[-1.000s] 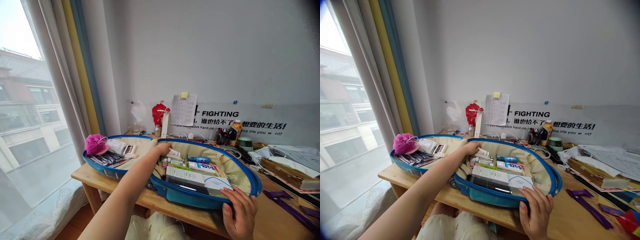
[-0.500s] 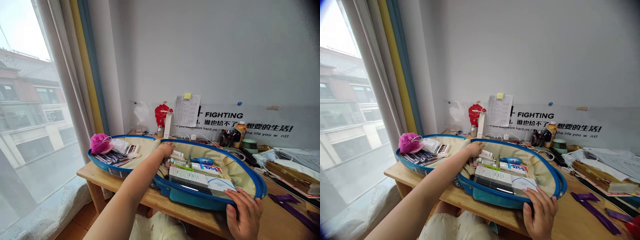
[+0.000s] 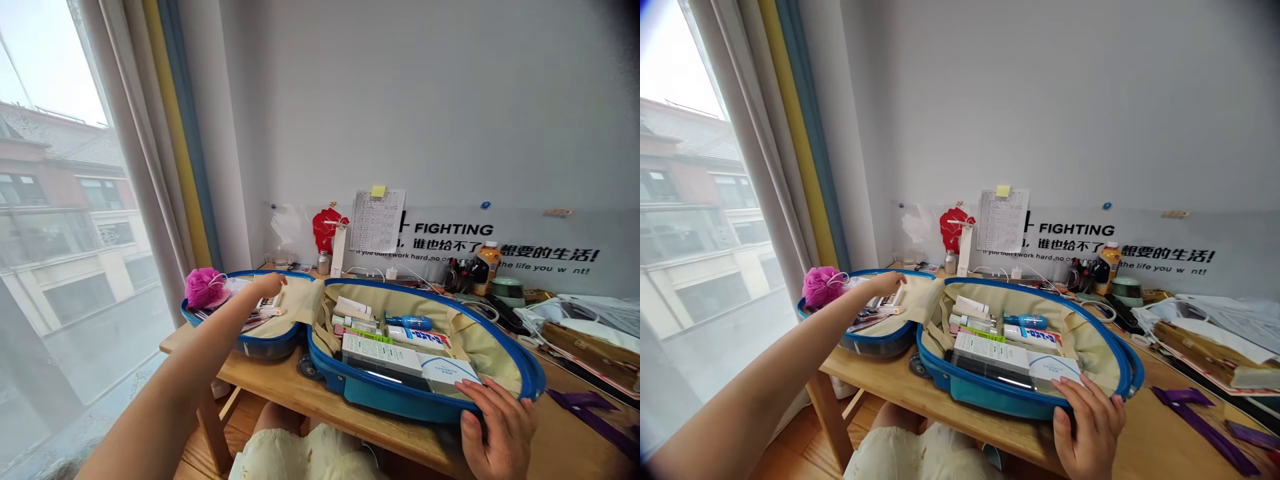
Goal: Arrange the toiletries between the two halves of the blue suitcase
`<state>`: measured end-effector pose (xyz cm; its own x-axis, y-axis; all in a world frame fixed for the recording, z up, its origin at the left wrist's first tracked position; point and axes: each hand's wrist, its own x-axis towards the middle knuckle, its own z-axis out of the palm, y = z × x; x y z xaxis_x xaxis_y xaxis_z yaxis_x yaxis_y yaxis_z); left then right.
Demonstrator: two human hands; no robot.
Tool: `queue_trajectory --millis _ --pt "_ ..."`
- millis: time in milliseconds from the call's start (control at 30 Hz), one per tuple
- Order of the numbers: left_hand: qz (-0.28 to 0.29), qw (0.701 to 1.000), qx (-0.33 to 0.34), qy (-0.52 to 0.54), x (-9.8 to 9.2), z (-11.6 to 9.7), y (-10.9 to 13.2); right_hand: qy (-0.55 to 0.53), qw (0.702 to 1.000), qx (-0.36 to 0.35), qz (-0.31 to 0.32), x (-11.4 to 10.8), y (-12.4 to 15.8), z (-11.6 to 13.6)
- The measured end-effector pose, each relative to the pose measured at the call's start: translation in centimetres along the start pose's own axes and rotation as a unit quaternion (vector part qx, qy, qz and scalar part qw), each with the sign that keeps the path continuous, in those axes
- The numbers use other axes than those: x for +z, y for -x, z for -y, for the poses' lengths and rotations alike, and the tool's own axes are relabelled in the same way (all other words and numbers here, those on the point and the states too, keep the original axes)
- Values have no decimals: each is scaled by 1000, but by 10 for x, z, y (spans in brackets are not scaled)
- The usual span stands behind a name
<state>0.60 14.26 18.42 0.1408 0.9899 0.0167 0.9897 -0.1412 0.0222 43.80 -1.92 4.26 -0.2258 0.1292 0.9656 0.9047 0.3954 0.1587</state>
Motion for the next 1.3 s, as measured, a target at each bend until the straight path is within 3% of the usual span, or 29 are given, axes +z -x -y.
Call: queue_trajectory --millis 133,267,433,600,733,933,1300 --pt "78 997 -2 -25 15 30 16 -2 1000 6 1 1 1 0" --pt "105 993 29 -37 31 28 20 3 1000 3 0 0 0 0" --pt "78 995 42 -48 38 18 16 3 1000 4 2 0 0 1" --pt "20 999 30 -22 28 8 13 -7 1000 19 8 0 3 0" --pt "-39 998 46 16 13 -18 6 -10 1000 20 3 1 3 0" --pt "-83 988 124 49 1 -77 -17 -10 1000 22 2 0 3 2" --pt "-40 987 154 0 8 -147 -57 -19 999 35 11 -2 4 4"
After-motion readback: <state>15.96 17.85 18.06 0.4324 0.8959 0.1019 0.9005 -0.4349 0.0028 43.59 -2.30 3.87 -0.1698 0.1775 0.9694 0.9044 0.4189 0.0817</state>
